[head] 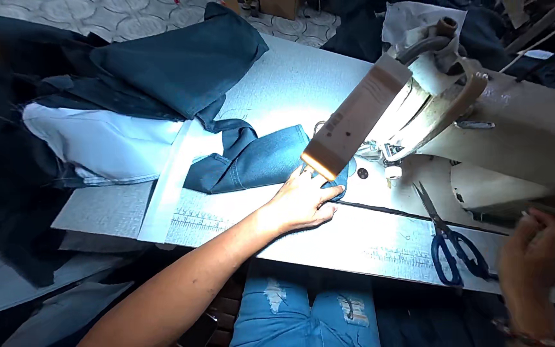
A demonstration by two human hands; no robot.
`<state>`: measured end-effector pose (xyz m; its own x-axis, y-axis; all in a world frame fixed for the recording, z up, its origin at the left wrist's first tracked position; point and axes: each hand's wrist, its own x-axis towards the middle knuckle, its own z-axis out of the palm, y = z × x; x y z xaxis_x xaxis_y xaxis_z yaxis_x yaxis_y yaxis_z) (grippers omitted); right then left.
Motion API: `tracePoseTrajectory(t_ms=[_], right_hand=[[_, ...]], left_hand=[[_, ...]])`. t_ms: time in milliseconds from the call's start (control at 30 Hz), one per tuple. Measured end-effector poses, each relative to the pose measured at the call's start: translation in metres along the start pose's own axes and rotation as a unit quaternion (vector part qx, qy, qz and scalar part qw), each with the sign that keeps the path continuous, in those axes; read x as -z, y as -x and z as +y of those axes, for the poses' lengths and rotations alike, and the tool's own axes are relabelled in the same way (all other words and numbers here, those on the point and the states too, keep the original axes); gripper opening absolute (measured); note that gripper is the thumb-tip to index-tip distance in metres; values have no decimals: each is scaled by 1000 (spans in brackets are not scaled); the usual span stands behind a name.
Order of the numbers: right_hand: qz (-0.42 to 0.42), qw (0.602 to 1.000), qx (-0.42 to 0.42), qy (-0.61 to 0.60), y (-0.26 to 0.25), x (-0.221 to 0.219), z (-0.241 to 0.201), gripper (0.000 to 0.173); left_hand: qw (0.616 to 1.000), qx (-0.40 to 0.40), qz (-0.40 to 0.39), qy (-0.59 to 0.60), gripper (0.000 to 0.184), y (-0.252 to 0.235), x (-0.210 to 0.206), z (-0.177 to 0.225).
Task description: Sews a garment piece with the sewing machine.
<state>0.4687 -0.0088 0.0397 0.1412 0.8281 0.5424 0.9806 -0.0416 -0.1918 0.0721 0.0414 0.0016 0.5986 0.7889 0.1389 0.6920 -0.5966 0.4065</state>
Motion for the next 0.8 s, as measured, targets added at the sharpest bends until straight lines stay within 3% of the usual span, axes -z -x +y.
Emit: tracePoseTrajectory(t_ms=[133,533,700,800], right_hand=[[-12,999,31,25,-3,0,35,43],[10,999,3,-33,17,-10,31,43],[-70,997,7,-40,23,-8,28,46],[-74,996,17,-46,23,-7,31,47]], left_hand=[[1000,-3,11,0,46,-3,1,-3],[995,-25,91,-12,41,-23,-1,-11],[995,-26,93,6,39,-25,2,-8],[997,-19,74,1,42,-20,3,-5]])
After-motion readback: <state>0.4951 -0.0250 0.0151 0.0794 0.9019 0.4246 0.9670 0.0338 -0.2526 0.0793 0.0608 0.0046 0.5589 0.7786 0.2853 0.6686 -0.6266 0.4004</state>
